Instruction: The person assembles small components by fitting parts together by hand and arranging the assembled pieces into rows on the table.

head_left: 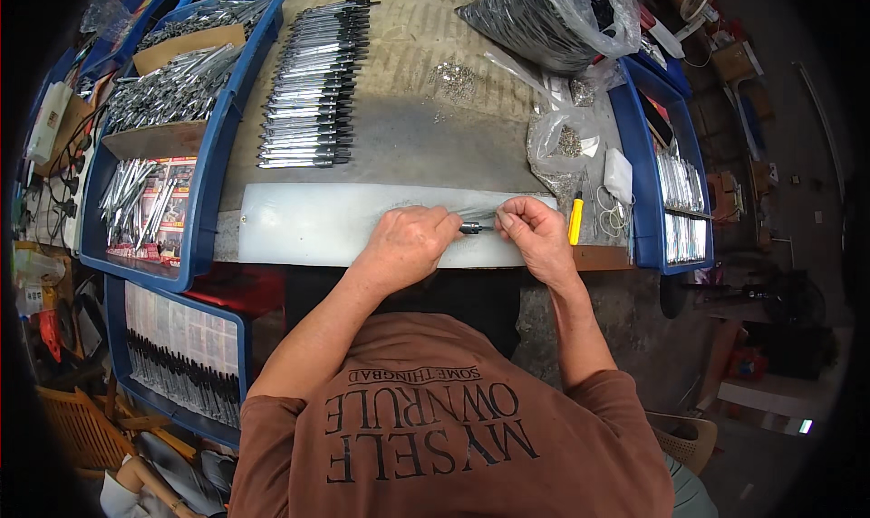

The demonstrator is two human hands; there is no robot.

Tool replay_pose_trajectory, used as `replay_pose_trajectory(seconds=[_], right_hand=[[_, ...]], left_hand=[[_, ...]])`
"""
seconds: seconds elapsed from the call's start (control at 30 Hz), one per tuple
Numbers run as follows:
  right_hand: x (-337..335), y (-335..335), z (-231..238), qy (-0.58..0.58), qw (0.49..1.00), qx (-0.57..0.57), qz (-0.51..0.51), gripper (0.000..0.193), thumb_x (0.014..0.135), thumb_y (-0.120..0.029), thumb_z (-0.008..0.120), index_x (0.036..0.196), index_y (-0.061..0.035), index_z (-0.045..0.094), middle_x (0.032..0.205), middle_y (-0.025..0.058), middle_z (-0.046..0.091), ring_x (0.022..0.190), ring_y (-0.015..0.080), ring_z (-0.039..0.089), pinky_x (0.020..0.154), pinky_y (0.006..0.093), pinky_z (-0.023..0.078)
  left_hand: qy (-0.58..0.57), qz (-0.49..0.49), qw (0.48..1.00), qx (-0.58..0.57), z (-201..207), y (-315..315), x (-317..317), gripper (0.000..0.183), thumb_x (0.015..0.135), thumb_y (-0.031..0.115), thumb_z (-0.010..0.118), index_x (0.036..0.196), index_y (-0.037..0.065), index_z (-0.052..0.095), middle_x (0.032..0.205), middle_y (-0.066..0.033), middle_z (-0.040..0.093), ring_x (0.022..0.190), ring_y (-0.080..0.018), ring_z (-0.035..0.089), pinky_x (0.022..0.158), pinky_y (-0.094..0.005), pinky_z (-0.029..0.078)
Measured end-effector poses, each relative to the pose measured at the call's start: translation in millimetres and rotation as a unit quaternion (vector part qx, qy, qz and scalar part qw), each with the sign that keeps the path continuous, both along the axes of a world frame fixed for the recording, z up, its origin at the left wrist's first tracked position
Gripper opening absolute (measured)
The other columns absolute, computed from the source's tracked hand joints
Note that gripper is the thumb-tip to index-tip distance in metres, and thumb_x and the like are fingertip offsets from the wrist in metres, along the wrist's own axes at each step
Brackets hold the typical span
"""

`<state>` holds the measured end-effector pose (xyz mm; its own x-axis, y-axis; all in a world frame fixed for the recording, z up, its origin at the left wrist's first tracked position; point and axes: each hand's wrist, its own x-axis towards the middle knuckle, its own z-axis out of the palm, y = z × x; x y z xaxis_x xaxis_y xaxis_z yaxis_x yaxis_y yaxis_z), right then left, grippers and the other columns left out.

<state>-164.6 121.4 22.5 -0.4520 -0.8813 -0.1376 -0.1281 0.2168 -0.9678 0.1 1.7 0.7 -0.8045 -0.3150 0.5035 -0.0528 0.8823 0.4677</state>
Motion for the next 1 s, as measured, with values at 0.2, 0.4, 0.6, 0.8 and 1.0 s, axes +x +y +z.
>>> replay_pose_trajectory(seconds=[0.2,0.4,0.6,0.8,1.0], right_hand=[[2.3,-3.3,6.4,0.261,0.965,0.008,0.011,0.012,0.081,-0.008,0.058,0.087,0.0016,0.060,0.078,0.0131,0.061,0.069,0.0242,0.059,0.063,0.0316,0.046],[16.4,1.2,1.8,0.319,0.946,-0.032,0.036,0.009,0.077,-0.006,0.060,0.083,0.0002,0.060,0.076,0.0133,0.060,0.071,0.0290,0.059,0.064,0.0346,0.046],[29.6,-8.7,-6.3,0.443,0.882,-0.117,0.107,0.008,0.069,-0.002,0.063,0.075,-0.0009,0.058,0.068,0.0105,0.053,0.068,0.0288,0.055,0.063,0.0379,0.045],[26.3,-14.6,-7.6,0.511,0.834,-0.124,0.166,0.009,0.068,0.001,0.061,0.075,-0.0009,0.057,0.071,0.0099,0.055,0.067,0.0271,0.054,0.061,0.0361,0.043],[28.4,-20.0,-3.3,0.556,0.799,-0.111,0.201,0.014,0.064,0.003,0.057,0.077,-0.0017,0.054,0.071,0.0088,0.051,0.066,0.0263,0.051,0.060,0.0364,0.040]], left_hand=[[0.012,0.011,1.000,-0.005,-0.2,0.1,-0.3,0.014,0.073,0.013,0.064,0.076,0.005,0.053,0.060,-0.0069,0.051,0.054,-0.0237,0.055,0.048,-0.0344,0.045],[-0.003,0.086,0.996,-0.015,0.7,1.6,0.3,0.013,0.073,0.011,0.064,0.076,0.005,0.053,0.059,-0.0059,0.050,0.053,-0.0227,0.055,0.046,-0.0337,0.044],[-0.005,0.099,0.995,-0.016,-0.1,-2.1,7.0,0.013,0.073,0.010,0.064,0.076,0.005,0.052,0.060,-0.0061,0.050,0.053,-0.0225,0.056,0.046,-0.0339,0.044],[0.001,0.095,0.995,-0.005,0.5,-1.8,7.5,0.013,0.073,0.011,0.064,0.075,0.005,0.052,0.060,-0.0063,0.050,0.053,-0.0229,0.055,0.046,-0.0343,0.043],[-0.004,0.098,0.995,-0.008,-0.4,-1.9,9.1,0.014,0.072,0.011,0.064,0.076,0.006,0.052,0.059,-0.0058,0.048,0.052,-0.0227,0.054,0.046,-0.0342,0.043]])
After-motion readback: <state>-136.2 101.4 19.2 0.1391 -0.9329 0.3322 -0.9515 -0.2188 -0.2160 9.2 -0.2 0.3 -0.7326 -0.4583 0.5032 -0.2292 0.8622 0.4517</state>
